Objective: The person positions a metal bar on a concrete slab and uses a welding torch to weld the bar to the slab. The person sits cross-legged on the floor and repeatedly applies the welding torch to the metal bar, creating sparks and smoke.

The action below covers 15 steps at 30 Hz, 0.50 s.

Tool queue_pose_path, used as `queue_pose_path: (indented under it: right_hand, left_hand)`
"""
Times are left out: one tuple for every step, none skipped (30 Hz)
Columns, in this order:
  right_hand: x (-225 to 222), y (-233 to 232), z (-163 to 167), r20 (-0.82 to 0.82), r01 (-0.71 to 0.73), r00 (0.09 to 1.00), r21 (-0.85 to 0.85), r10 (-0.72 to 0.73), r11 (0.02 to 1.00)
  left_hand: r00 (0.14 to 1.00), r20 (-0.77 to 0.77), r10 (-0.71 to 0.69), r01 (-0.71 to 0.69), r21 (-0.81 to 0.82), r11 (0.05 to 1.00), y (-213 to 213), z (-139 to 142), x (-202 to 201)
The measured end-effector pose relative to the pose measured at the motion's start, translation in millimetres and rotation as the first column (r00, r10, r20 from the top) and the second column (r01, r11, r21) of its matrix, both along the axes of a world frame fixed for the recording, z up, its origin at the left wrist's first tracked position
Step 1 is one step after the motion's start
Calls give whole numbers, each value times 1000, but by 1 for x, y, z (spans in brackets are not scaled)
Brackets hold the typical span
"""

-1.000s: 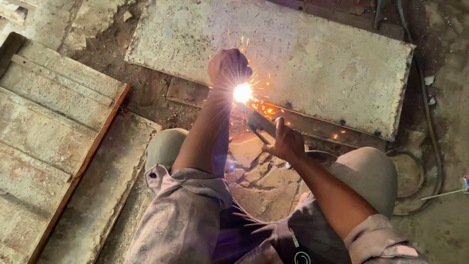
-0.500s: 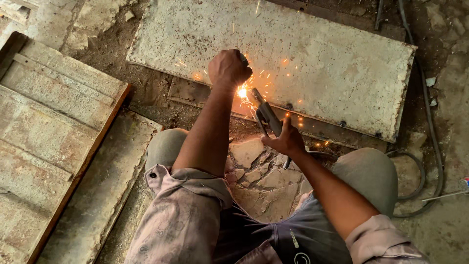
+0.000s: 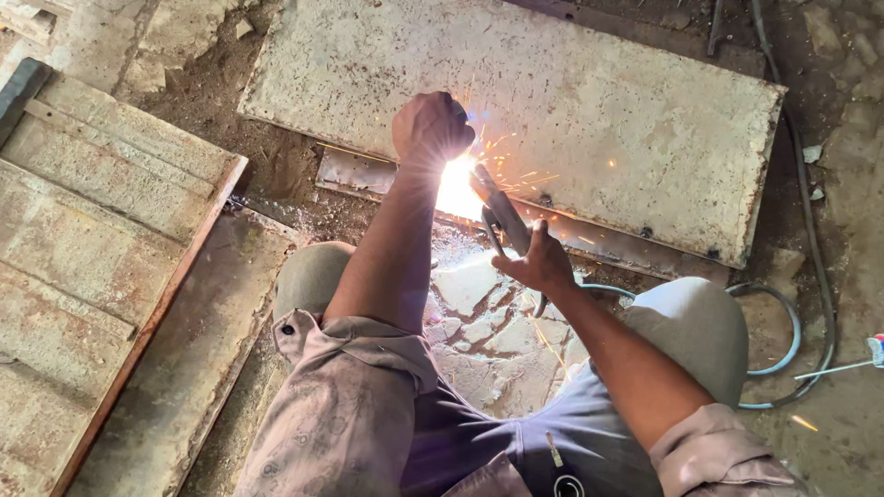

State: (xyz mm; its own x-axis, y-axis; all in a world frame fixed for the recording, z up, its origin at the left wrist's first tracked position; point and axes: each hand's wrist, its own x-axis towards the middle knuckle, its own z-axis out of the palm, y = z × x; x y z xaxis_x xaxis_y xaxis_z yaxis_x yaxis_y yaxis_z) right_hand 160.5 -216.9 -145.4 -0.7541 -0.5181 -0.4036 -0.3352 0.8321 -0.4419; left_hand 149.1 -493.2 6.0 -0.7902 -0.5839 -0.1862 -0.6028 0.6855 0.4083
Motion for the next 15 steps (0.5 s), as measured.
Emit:
queue_pose_path:
  right_hand:
    - [0, -1, 2, 13, -3, 1000, 31, 2, 1000]
    - [0, -1, 5, 17, 28, 999, -5, -28, 1000]
    - [0, -1, 7, 21, 59, 998, -42, -58, 997]
    - [0, -1, 10, 26, 89, 996, -78, -87, 993]
    - [1, -1, 12, 36, 109, 994, -86, -107, 990]
    - [1, -1, 13, 46, 130, 991, -94, -126, 987]
    - [2, -1, 14, 57, 152, 988, -102, -147, 983]
    - [3, -1, 14, 25, 135, 991, -118, -133, 984]
    - [3, -1, 13, -10, 120, 992, -133, -122, 984]
    - [3, -1, 13, -45, 102, 993, -146, -109, 984]
    - [3, -1, 12, -37, 100, 994, -133, -106, 986]
    - [3, -1, 12, -28, 96, 995, -120, -100, 988]
    - [3, -1, 12, -18, 91, 995, -108, -93, 990]
    - [3, -2, 11, -3, 96, 995, -89, -97, 991]
    - [3, -2, 12, 11, 104, 995, -70, -103, 992]
  left_hand:
    - [1000, 25, -1, 1, 25, 1000, -1, 0, 0]
    - [999, 51, -3, 0, 51, 999, -1, 1, 0]
    - [997, 76, -4, -1, 75, 997, -2, 0, 0]
    - [999, 45, 6, -8, 58, 998, -2, 0, 1]
    - [1000, 13, 17, -17, 41, 999, -2, 0, 1]
    - [999, -17, 27, -27, 23, 999, -2, -1, 2]
    - [999, -35, 28, -28, 10, 1000, -3, -2, 2]
    - [998, -53, 25, -25, -3, 1000, -2, -2, 3]
    - [997, -74, 20, -22, -14, 1000, -2, -3, 3]
    - [996, -86, 23, -24, -13, 1000, -1, -4, 3]
    - [995, -96, 28, -29, -13, 999, -1, -4, 2]
    - [994, -106, 36, -38, -14, 999, -1, -4, 2]
    - [997, -73, 39, -39, -3, 999, -1, -3, 2]
    - [998, -40, 40, -40, 9, 999, -1, -3, 1]
    - [999, -7, 39, -39, 22, 999, -1, -2, 0]
